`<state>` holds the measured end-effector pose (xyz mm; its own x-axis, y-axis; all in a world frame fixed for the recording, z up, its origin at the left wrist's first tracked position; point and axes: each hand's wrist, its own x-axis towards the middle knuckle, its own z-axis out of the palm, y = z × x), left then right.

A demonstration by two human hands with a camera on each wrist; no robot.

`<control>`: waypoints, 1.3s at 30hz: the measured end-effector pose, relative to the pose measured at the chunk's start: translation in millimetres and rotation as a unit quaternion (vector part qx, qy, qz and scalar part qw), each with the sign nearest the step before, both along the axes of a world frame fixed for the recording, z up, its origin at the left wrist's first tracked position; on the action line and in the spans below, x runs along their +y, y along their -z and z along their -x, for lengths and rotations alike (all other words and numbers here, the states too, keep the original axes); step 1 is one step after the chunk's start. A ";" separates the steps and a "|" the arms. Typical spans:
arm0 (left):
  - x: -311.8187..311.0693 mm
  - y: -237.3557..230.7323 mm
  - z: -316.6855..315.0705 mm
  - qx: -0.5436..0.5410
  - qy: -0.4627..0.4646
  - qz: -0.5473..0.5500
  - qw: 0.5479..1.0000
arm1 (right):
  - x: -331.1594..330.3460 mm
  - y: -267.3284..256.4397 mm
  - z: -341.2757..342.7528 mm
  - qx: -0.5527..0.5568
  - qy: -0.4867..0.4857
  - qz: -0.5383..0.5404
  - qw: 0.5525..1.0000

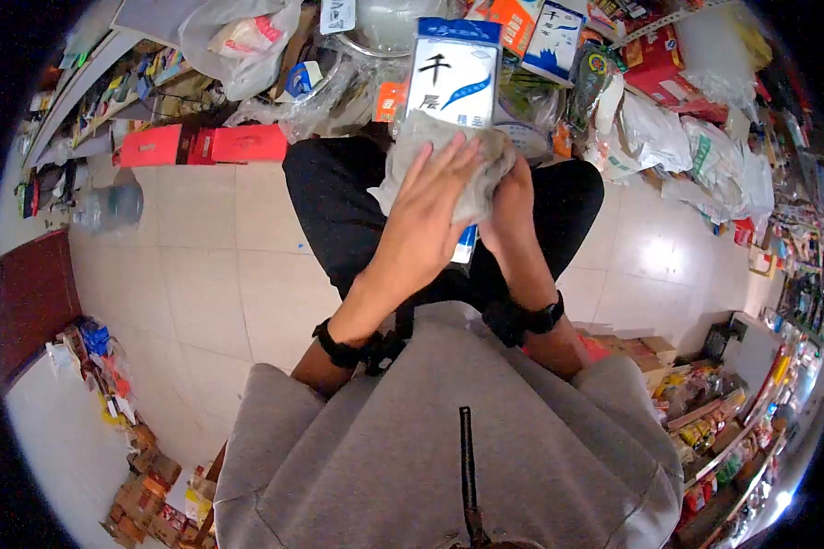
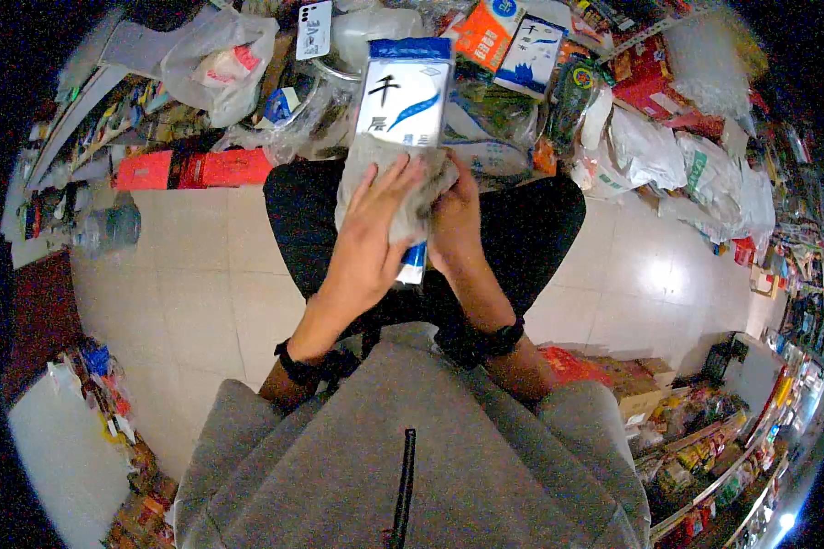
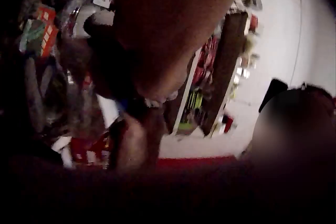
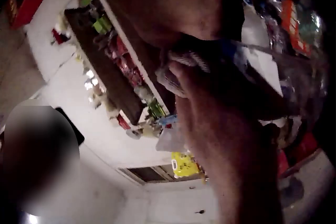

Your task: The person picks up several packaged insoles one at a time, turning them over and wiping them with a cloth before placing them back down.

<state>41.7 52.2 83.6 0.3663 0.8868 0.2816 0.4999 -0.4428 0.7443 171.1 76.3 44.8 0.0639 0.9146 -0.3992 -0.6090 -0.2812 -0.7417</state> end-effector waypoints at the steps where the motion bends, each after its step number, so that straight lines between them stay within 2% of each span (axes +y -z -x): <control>1: -7.4 2.6 -0.8 0.020 0.001 -0.008 1.000 | 7.1 -18.3 -1.9 -0.031 0.003 0.041 0.999; 2: -11.4 2.3 1.9 0.020 0.005 -0.007 1.000 | 9.8 -28.0 -4.9 -0.061 0.007 0.084 0.995; 4: -19.3 2.5 13.5 0.103 0.082 -0.004 0.991 | 14.4 -22.2 -13.5 -0.056 -0.007 0.089 0.994; 6: -27.8 9.9 20.4 0.129 0.096 -0.025 0.987 | 19.4 -17.4 -17.3 -0.049 -0.023 0.089 0.995; 8: -35.6 21.0 31.0 0.155 0.107 -0.047 0.981 | 23.4 -14.8 -17.8 0.031 0.012 0.024 0.999; 10: -41.0 35.1 44.6 0.112 0.082 0.007 0.990 | 29.2 -14.7 -24.4 0.038 0.023 0.012 0.999; 11: -42.5 44.0 51.1 0.028 0.027 -0.014 0.999 | 31.9 -23.0 -26.6 0.011 0.041 0.006 0.999; 12: -55.3 69.1 61.4 0.028 -0.083 -0.002 0.996 | 33.1 -31.8 -28.6 -0.017 0.060 0.000 0.998; 13: -62.3 79.7 67.3 -0.107 -0.175 0.175 0.963 | 33.0 -39.5 -29.4 -0.022 0.059 -0.004 0.998; 14: -56.2 83.0 70.7 -0.165 -0.248 0.195 0.934 | 32.6 -39.5 -31.9 -0.024 0.065 -0.005 0.998; 15: -50.0 89.0 76.9 -0.273 -0.311 0.266 0.871 | 32.1 -39.4 -34.6 -0.040 0.050 -0.006 0.998; 16: -43.6 88.9 78.2 -0.375 -0.367 0.331 0.785 | 31.7 -39.3 -37.0 -0.057 0.034 -0.006 0.998; 17: -39.7 89.2 76.3 -0.377 -0.364 0.331 0.785 | 29.3 -35.3 -38.0 -0.061 0.037 -0.008 0.997; 19: -27.4 84.5 72.6 -0.445 -0.367 0.295 0.762 | 23.0 -13.2 -39.2 -0.281 -0.007 -0.045 0.959; 20: -21.4 78.5 67.8 -0.448 -0.364 0.295 0.761 | 22.4 -7.6 -41.4 -0.470 -0.068 -0.102 0.874; 21: -16.3 72.2 61.3 -0.345 -0.331 0.238 0.846 | 15.5 -3.9 -43.0 -0.510 -0.104 -0.076 0.851; 22: -10.9 67.7 53.6 -0.234 -0.291 0.174 0.911 | 6.6 -14.1 -34.2 -0.548 -0.139 -0.049 0.824; 24: -2.1 62.9 33.8 -0.324 -0.220 0.258 0.883 | -6.3 -15.4 -18.3 -0.540 -0.203 -0.069 0.814; 26: -1.5 57.9 17.1 -0.456 -0.185 0.399 0.774 | -16.8 -2.3 -6.8 -0.480 -0.218 -0.258 0.810; 27: 0.2 54.2 8.5 -0.527 -0.145 0.367 0.752 | -20.8 -0.6 -3.3 -0.506 -0.196 -0.274 0.794; 28: 0.7 57.1 6.4 -0.527 -0.141 0.370 0.752 | -19.8 1.6 -7.8 -0.509 -0.193 -0.270 0.794; 30: 1.4 65.7 2.3 -0.449 -0.141 0.355 0.808 | -16.1 6.9 -23.0 -0.528 -0.233 -0.270 0.771; 31: 3.4 67.7 1.5 -0.450 -0.139 0.357 0.807 | -14.0 6.6 -30.1 -0.519 -0.245 -0.277 0.770; 34: 13.8 74.3 -1.5 -0.518 -0.170 0.446 0.710 | -8.7 15.1 -54.4 -0.486 -0.235 -0.289 0.790; 35: 13.6 75.5 -1.9 -0.494 -0.170 0.440 0.731 | -8.3 17.2 -55.8 -0.506 -0.233 -0.301 0.774; 36: 18.1 77.8 -3.7 -0.497 -0.167 0.440 0.730 | -5.8 21.9 -60.5 -0.510 -0.232 -0.301 0.772; 38: 21.0 75.9 -0.5 -0.554 -0.149 0.450 0.684 | -8.8 34.0 -66.4 -0.408 -0.205 -0.109 0.883; 39: 23.7 78.7 -0.8 -0.549 -0.134 0.448 0.693 | -7.8 37.7 -74.8 -0.291 -0.262 -0.025 0.920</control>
